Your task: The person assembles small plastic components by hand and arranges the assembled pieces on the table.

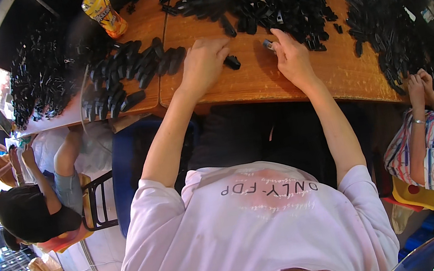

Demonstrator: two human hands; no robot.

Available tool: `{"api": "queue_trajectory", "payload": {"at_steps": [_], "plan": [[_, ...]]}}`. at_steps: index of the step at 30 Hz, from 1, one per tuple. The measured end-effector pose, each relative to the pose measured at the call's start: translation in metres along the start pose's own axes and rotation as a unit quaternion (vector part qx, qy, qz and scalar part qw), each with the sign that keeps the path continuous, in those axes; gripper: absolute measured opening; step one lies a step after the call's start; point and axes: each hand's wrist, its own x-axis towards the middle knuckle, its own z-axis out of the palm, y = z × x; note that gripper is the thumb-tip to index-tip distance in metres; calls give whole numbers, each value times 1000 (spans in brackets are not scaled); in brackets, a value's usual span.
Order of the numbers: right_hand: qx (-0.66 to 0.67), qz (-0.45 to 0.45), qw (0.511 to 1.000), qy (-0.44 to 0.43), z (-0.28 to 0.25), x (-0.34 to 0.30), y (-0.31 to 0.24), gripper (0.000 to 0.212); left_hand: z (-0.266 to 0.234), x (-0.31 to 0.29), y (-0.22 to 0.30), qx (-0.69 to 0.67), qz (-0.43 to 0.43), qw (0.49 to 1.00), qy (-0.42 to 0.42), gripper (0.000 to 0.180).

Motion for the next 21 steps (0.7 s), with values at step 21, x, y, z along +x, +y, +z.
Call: {"api": "queue_trajectory", "payload": {"at_steps": [21], "plan": [[61,-42,975,-208,-10,13,-40,27,-11,-46,-4,-120,9,992,28,30]]}}
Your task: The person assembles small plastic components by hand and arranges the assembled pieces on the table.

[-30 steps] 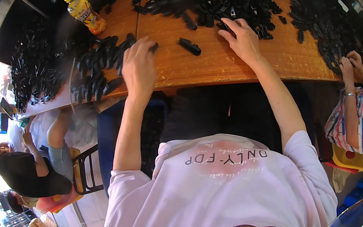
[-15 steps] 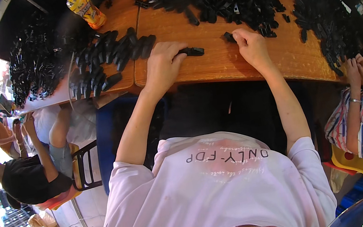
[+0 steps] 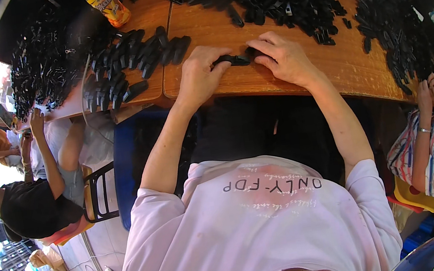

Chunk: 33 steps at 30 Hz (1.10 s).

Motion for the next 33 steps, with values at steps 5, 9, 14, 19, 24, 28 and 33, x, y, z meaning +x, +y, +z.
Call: {"api": "queue_trajectory", "payload": {"at_steps": [5,9,14,19,24,28,33], "plan": [[29,-27,999,-21,-1,6,3,23,1,-2,-1,-11,-4,1000,3,31],[50,-34,995,-74,-5,9,3,24,0,-2,1,-21,-22,1000,-2,31],[108,-68,992,-1,-2,12,-5,20,-4,0,3,-33,-33,999,-7,28],[74,-91,993,-7,6,19,-6,18,-1,3,-1,-46,-26,999,4,29],[77,-93,991,55,31,24,-16,24,5,6,2,-48,-10,999,-2,31],[86,-92,990,57,30,19,-8,20,-4,13,7,119,120,986,-16,33],[-75,109,969,209,10,14,31,29,-47,30,-33,338,136,931,19,28]]}}
